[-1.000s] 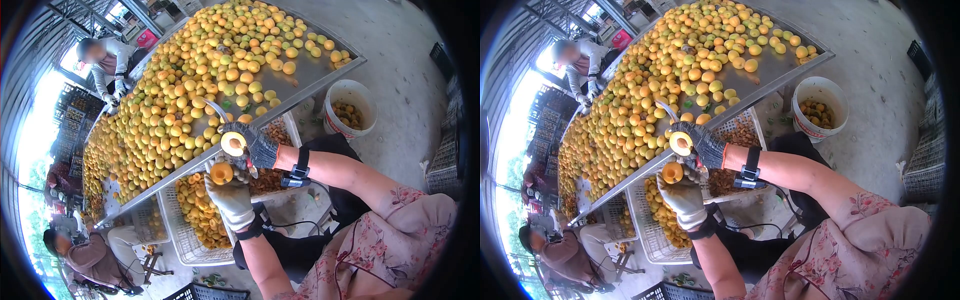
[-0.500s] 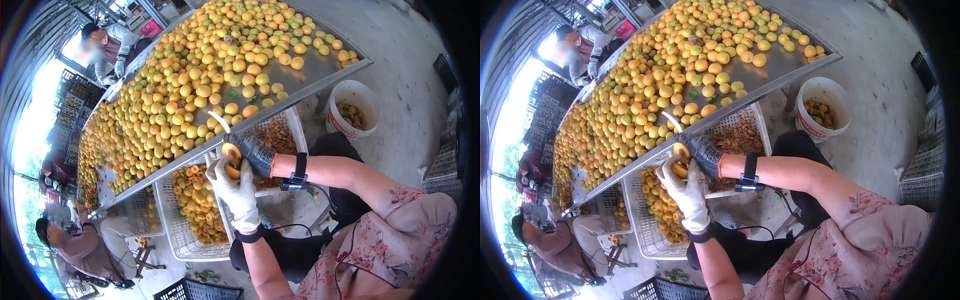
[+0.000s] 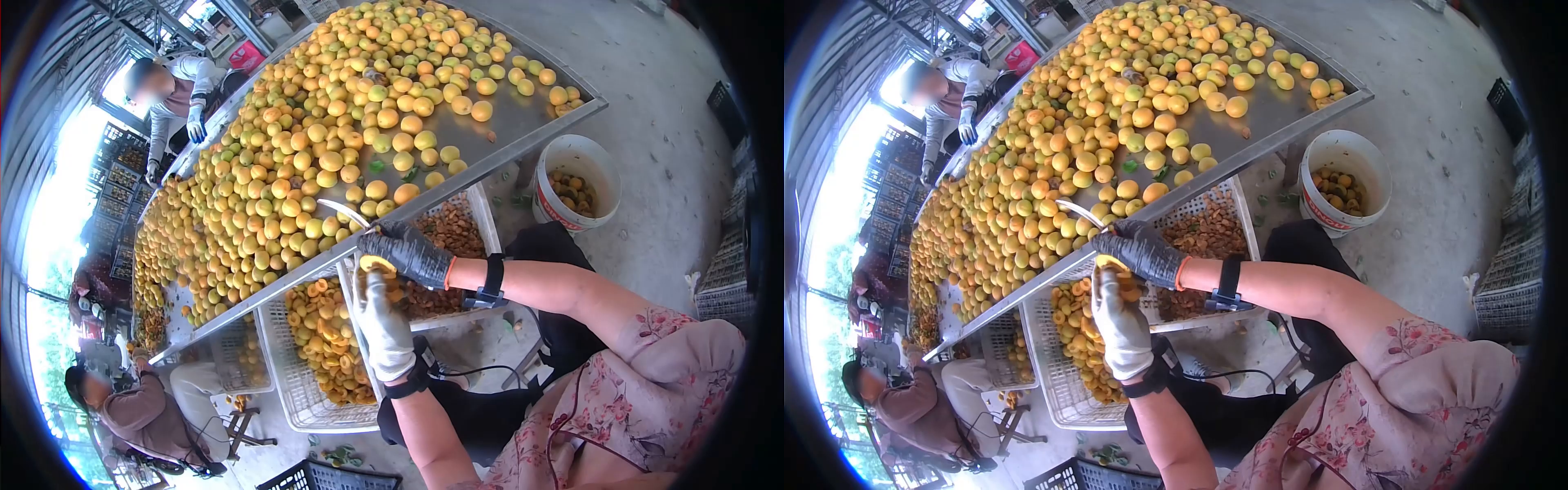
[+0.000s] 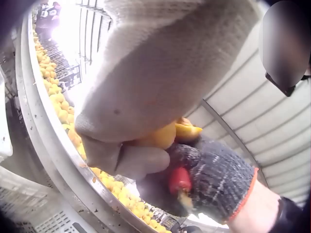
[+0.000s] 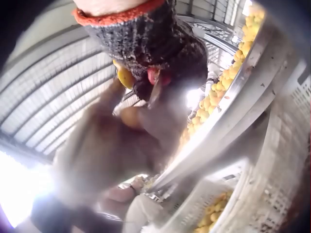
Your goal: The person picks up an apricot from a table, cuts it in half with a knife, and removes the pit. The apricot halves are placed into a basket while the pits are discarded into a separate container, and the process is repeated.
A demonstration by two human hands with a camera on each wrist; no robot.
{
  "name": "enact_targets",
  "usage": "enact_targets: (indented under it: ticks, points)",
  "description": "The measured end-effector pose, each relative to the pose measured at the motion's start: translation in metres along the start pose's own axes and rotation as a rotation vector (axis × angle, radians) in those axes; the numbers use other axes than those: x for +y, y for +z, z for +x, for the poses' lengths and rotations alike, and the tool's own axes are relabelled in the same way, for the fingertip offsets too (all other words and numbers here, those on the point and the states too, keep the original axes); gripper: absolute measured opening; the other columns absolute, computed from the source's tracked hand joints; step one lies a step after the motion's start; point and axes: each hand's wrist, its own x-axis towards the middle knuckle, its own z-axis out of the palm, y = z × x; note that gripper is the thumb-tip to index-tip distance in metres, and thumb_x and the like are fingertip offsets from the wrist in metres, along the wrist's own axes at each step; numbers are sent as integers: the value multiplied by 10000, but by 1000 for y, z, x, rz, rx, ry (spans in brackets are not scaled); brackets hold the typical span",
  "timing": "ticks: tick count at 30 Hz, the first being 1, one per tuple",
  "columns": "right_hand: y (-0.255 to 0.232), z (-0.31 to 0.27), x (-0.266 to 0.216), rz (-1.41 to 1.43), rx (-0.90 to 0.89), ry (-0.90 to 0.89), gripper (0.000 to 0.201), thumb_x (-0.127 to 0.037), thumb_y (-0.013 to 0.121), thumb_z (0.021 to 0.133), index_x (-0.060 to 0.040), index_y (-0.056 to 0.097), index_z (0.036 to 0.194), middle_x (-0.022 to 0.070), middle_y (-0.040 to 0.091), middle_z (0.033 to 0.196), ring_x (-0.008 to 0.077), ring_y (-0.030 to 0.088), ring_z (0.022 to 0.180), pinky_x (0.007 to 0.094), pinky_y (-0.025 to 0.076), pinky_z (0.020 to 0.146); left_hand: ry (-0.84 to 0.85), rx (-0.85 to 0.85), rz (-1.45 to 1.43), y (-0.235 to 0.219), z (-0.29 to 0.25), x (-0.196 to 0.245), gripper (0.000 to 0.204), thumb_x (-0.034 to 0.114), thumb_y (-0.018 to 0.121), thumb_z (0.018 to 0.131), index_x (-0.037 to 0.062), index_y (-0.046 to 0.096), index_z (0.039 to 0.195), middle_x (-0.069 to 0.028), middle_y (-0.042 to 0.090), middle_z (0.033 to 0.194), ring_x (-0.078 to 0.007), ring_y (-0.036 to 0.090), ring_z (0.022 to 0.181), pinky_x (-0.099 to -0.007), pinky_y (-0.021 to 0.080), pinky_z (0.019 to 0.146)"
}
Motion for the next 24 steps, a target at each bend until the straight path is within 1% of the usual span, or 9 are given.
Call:
enact_targets:
  ticks: [1,3,5,7,9,10,18,23,24]
  points:
    - [0,1,0,168,40,186,227,-277,643,849,-54,619,886,114,626,709,239,612,671,350,468,641,98,52,-46,7,5,-10,263,209,540,918,35,544,1115,-11,584,861,-96,531,742,-223,428,649]
    - [-1,1,-7,7,140,121,288,-320,659,838,-38,602,841,115,606,654,266,596,628,376,445,596,108,66,-128,12,6,-12,260,191,550,909,48,544,1127,-21,600,889,-97,550,761,-234,447,640]
    - [-7,3,-14,-358,210,-33,215,-231,626,882,-19,625,919,71,602,663,146,569,598,338,442,570,90,59,-125,13,4,-9,267,180,553,902,52,542,1136,-30,603,922,-107,561,788,-237,454,658]
    - [-10,14,-14,-152,278,-6,202,-239,625,887,-43,603,843,47,543,589,131,530,528,318,417,487,66,50,-119,15,0,-1,275,170,555,895,55,539,1145,-38,606,955,-116,572,816,-239,461,676]
    - [-28,24,-40,952,235,306,198,-271,631,880,-100,587,791,24,534,555,117,499,461,266,390,432,-80,4,-217,18,-4,12,286,123,538,877,45,538,1153,-54,596,1011,-139,581,873,-248,476,713]
    - [-38,22,-52,1013,100,304,193,-263,593,911,-115,578,789,-27,478,525,58,423,407,211,339,378,-87,-24,-271,16,-2,9,299,91,514,858,32,540,1150,-70,587,1051,-156,583,923,-255,485,736]
    - [-41,24,-41,1035,172,190,171,-181,614,901,-73,644,1031,-25,609,740,32,507,534,183,386,430,-83,-85,-150,34,-10,10,296,68,508,850,7,539,1137,-71,606,936,-140,587,753,-225,456,594]
    - [-36,22,-55,794,294,125,161,-157,646,879,-42,619,987,-29,526,588,49,466,464,215,367,423,-76,-26,-89,38,-8,5,301,63,519,843,7,524,1138,-69,606,888,-129,570,671,-224,445,562]
    - [-37,20,-53,783,266,158,180,-150,655,872,-35,630,1009,-22,584,726,42,512,599,205,410,501,-69,-40,-99,37,-8,4,311,56,509,848,10,509,1156,-70,608,891,-122,568,669,-222,450,567]
